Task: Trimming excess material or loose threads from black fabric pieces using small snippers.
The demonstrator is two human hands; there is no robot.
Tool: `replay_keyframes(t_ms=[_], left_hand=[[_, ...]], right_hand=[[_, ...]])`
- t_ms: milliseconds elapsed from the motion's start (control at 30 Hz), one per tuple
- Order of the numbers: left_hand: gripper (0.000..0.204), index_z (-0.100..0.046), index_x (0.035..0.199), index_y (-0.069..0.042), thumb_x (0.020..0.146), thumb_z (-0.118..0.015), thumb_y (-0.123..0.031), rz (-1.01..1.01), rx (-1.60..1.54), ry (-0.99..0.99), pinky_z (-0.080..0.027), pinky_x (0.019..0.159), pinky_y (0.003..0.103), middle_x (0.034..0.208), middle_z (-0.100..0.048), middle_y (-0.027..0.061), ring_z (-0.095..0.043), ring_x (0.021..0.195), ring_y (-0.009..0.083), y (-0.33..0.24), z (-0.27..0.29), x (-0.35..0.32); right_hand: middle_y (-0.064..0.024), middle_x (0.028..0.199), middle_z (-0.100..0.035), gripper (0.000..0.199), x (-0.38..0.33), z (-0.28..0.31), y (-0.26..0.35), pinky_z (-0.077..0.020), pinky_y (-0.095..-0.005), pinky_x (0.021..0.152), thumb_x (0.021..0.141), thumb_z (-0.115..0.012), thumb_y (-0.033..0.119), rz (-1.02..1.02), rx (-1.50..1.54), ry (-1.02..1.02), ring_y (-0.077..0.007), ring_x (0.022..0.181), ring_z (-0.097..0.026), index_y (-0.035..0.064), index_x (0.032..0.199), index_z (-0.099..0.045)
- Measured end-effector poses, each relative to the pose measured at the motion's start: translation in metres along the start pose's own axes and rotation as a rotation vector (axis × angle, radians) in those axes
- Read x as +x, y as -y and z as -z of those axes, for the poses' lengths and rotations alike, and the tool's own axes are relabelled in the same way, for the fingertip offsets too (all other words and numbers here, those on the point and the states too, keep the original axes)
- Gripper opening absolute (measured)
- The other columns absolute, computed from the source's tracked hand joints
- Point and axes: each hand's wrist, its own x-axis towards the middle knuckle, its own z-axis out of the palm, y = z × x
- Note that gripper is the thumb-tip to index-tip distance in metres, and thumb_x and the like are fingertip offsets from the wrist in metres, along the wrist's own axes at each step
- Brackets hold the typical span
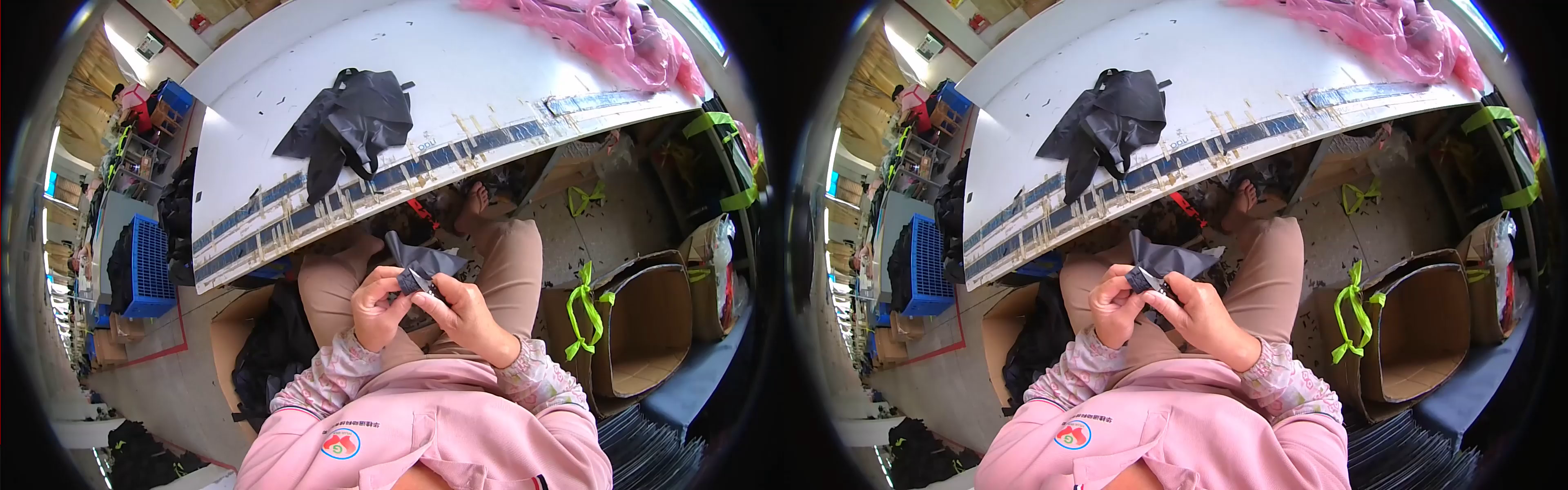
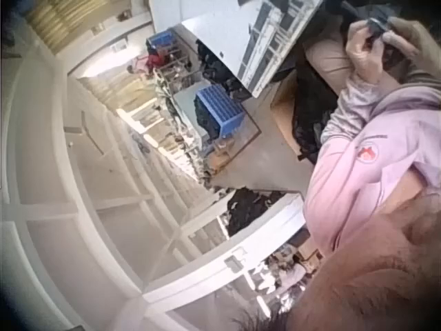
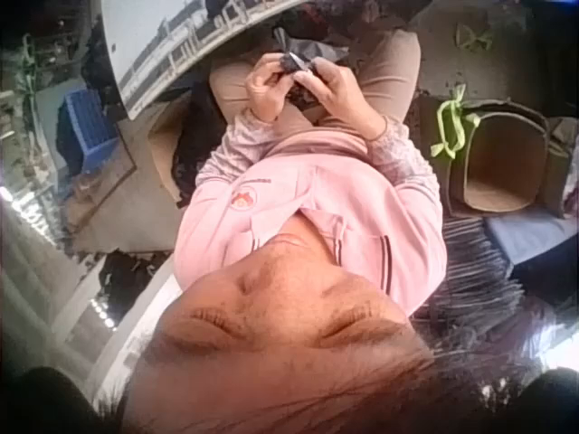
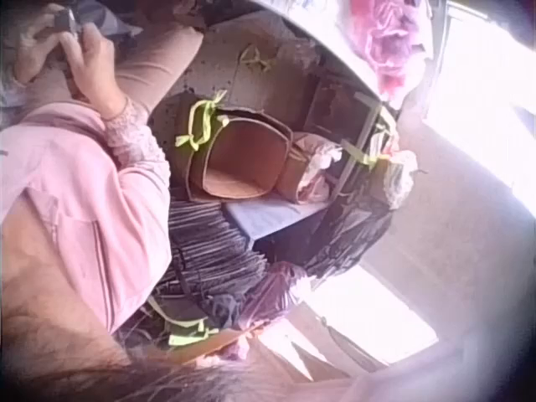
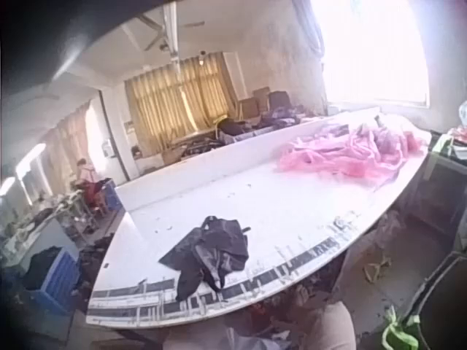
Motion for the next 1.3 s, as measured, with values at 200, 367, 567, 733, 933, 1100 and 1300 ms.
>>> replay_keyframes(t_ms=[200,367,567,733,933,1100,1300], left_hand=[[0.017,-0.064,0.097,0.004,0.081,-0.064,0.009,-0.009,0.007,0.055,-0.048,0.081,0.027,0.103,-0.061,0.0108,-0.060,0.092,0.0166,-0.001,0.003,0.003],[0.016,-0.065,0.096,0.004,0.080,-0.063,0.010,0.047,-0.093,0.112,-0.048,0.084,0.028,0.103,-0.061,0.0094,-0.059,0.093,0.0164,-0.008,0.005,0.008],[0.012,-0.064,0.088,0.000,0.078,-0.063,0.006,0.280,-0.273,0.271,-0.046,0.085,0.029,0.093,-0.060,0.0054,-0.059,0.090,0.0159,-0.020,0.018,0.026],[0.010,-0.064,0.087,0.001,0.077,-0.063,0.002,0.389,-0.358,0.356,-0.046,0.084,0.029,0.092,-0.060,0.0052,-0.058,0.088,0.0152,-0.018,0.025,0.029],[0.007,-0.063,0.085,0.000,0.078,-0.064,0.001,0.508,-0.374,0.449,-0.045,0.081,0.028,0.092,-0.059,0.0044,-0.057,0.087,0.0140,-0.017,0.026,0.027],[0.005,-0.062,0.084,-0.001,0.081,-0.065,0.000,0.483,-0.356,0.518,-0.044,0.080,0.026,0.092,-0.057,0.0037,-0.056,0.087,0.0129,-0.013,0.028,0.025],[0.008,-0.063,0.090,0.001,0.083,-0.064,-0.002,0.455,-0.317,0.598,-0.042,0.080,0.024,0.093,-0.056,0.0024,-0.053,0.087,0.0097,-0.017,0.030,0.027]], right_hand=[[-0.0161,0.057,-0.042,0.032,0.001,0.002,0.003,-0.0351,-0.0349,0.043,0.090,-0.066,0.021,-0.003,0.013,0.005,-0.0217,0.047,-0.034,-0.0003,0.076,-0.047],[-0.0078,0.056,-0.036,0.036,-0.002,0.005,-0.003,-0.0326,-0.0314,0.044,0.091,-0.065,0.025,-0.188,0.204,0.062,-0.0112,0.052,-0.033,-0.0014,0.073,-0.049],[0.0040,0.058,-0.042,0.032,0.002,0.026,0.004,-0.0313,-0.0284,0.046,0.091,-0.066,0.028,-0.209,0.163,0.211,-0.0061,0.056,-0.035,0.0002,0.079,-0.054],[-0.0072,0.058,-0.045,0.035,0.003,0.035,0.008,-0.0366,-0.0322,0.048,0.088,-0.068,0.030,-0.080,-0.055,0.264,-0.0130,0.053,-0.039,-0.0012,0.081,-0.055],[-0.0161,0.059,-0.052,0.035,0.002,0.036,0.009,-0.0413,-0.0367,0.049,0.086,-0.070,0.030,0.051,-0.220,0.254,-0.0305,0.050,-0.051,-0.0006,0.081,-0.054],[-0.0194,0.061,-0.056,0.035,0.002,0.037,0.013,-0.0441,-0.0421,0.051,0.087,-0.067,0.031,0.048,-0.236,0.288,-0.0391,0.058,-0.058,-0.0001,0.080,-0.052],[-0.0212,0.060,-0.053,0.034,-0.001,0.039,0.008,-0.0420,-0.0425,0.051,0.088,-0.065,0.029,0.013,-0.196,0.312,-0.0394,0.056,-0.055,-0.0008,0.078,-0.052]])
